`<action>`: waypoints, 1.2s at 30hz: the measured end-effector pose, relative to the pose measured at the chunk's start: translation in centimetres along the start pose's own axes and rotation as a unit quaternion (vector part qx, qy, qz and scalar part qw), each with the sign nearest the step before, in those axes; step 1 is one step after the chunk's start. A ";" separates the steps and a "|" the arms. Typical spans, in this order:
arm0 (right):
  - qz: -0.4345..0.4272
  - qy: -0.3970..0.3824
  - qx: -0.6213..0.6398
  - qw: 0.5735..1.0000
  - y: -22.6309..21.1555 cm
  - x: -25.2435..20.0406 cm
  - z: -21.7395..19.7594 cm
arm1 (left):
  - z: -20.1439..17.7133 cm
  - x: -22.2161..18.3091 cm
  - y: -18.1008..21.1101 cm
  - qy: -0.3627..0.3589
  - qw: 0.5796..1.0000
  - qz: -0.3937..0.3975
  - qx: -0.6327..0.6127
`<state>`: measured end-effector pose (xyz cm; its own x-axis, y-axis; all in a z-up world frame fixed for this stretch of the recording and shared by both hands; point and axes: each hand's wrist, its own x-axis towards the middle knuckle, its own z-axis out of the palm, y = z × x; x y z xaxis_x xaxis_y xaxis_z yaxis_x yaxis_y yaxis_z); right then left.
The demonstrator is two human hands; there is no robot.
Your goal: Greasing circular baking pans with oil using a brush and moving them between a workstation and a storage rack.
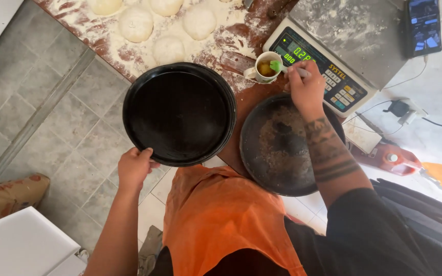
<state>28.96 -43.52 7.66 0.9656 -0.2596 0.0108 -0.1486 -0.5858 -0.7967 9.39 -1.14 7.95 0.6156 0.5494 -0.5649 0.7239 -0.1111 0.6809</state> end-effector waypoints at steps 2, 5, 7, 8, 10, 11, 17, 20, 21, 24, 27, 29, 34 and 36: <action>0.008 -0.016 -0.017 1.000 1.7 2.2 2.0 | -0.2 0.2 0.8 -0.020 0.993 0.003 0.120; -0.039 -0.030 -0.091 0.995 5.3 4.9 4.7 | -1.1 -0.4 1.1 -0.049 0.968 -0.003 0.244; -0.093 -0.024 -0.150 0.984 7.7 6.1 6.3 | -2.0 -0.8 0.6 -0.062 0.966 -0.009 0.250; -0.107 -0.043 -0.198 0.973 8.5 6.4 7.1 | -2.7 -1.0 0.1 -0.054 0.973 0.005 0.223; -0.122 -0.062 -0.249 0.959 8.9 6.6 7.4 | -3.7 -1.4 -1.5 -0.047 0.980 0.018 0.195; -0.117 -0.069 -0.241 0.961 8.3 6.6 7.2 | -4.1 -1.3 -2.5 -0.044 0.979 0.006 0.199; -0.129 -0.096 -0.226 0.961 9.0 7.5 6.6 | -5.2 -1.3 -11.1 -0.085 0.963 -0.124 0.223; -0.083 -0.051 -0.137 0.986 7.3 7.0 4.5 | -5.4 -0.7 -17.5 -0.125 0.936 -0.197 0.265; -0.002 -0.011 -0.093 0.996 6.7 6.8 3.8 | -5.5 -0.4 -20.0 -0.140 0.924 -0.213 0.284; 0.163 0.022 0.120 0.979 3.5 5.2 3.2 | -5.3 -0.8 -23.4 -0.141 0.926 -0.268 0.225; 0.032 0.017 -0.062 0.997 8.3 5.8 3.4 | -5.0 -0.9 -22.9 -0.153 0.915 -0.271 0.258; -0.087 -0.020 -0.085 0.992 8.7 5.5 3.9 | -4.5 -1.1 -21.1 -0.151 0.920 -0.255 0.256; -0.119 -0.153 -0.239 0.952 7.7 6.2 4.9 | -3.4 -2.1 -13.8 -0.127 0.939 -0.222 0.229; -0.164 -0.155 -0.274 0.935 8.9 6.7 5.2 | -3.1 -2.6 -11.7 -0.105 0.950 -0.216 0.198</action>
<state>35.17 -46.47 -2.45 0.9811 0.1884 -0.0438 0.1615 -0.9225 -0.3505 -1.58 1.27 2.89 0.2532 0.4417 -0.8607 0.9580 -0.2383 0.1596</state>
